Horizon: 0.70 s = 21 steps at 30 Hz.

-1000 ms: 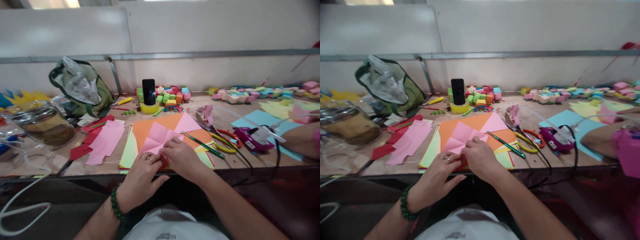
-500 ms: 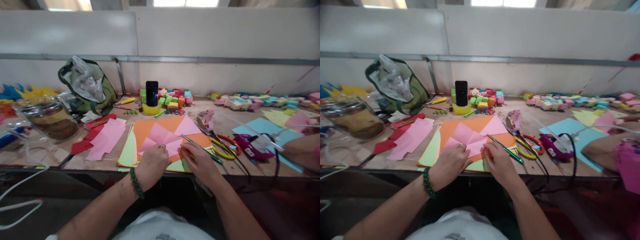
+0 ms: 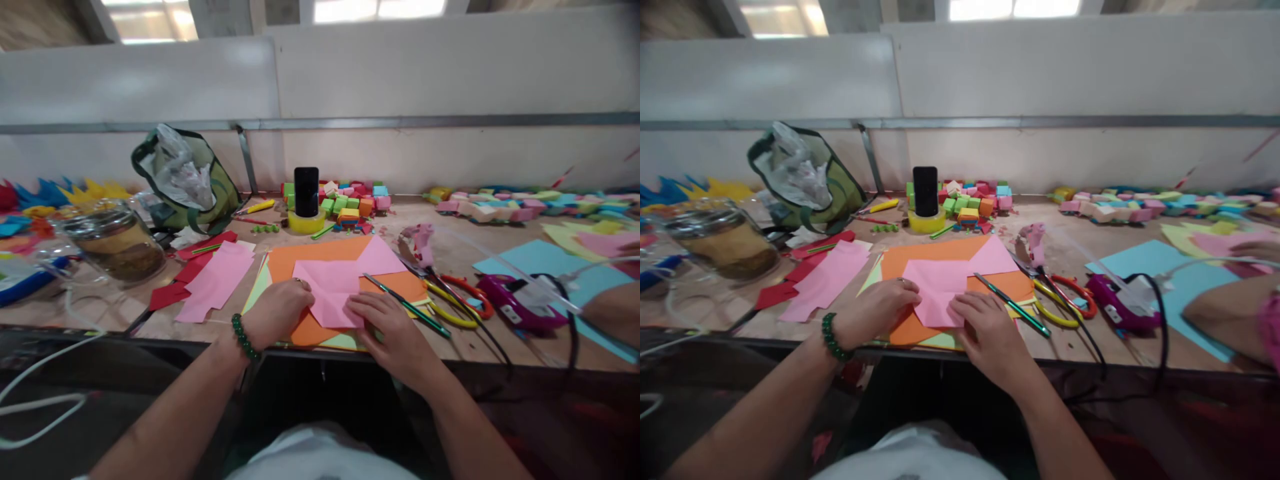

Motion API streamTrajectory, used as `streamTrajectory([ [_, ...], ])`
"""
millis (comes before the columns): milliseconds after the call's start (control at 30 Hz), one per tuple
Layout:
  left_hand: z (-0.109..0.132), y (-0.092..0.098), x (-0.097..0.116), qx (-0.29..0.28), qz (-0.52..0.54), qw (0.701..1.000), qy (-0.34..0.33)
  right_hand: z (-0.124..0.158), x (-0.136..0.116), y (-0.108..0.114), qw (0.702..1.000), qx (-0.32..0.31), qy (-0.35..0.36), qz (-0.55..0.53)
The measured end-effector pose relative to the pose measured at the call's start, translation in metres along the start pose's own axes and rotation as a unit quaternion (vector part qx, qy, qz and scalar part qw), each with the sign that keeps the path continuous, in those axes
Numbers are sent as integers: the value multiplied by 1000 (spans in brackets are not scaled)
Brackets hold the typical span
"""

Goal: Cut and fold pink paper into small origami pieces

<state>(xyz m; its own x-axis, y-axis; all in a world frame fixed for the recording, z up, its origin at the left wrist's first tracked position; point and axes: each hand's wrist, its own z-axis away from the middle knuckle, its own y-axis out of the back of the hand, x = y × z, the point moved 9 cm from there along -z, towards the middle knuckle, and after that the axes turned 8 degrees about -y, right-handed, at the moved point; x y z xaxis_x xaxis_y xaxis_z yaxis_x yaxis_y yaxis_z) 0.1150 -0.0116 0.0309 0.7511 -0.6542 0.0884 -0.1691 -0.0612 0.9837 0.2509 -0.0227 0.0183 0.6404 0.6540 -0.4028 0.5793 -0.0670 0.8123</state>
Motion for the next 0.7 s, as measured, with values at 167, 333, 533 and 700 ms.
streamTrajectory([
  [167, 10, -3, 8, 23, -39, 999, -8, -4, -13, -11, 994, -4, 15, 106],
  [333, 28, -11, 19, 60, 26, 998, 1, -7, -29, -21, 992, -67, 41, 95],
  [533, 45, -7, 15, 128, 88, 988, -3, -27, 1, -16, 976, -192, -69, -77],
  [700, 48, -9, 9, 134, 128, 983, 8, -43, 28, -17, 965, -181, -183, -39],
])
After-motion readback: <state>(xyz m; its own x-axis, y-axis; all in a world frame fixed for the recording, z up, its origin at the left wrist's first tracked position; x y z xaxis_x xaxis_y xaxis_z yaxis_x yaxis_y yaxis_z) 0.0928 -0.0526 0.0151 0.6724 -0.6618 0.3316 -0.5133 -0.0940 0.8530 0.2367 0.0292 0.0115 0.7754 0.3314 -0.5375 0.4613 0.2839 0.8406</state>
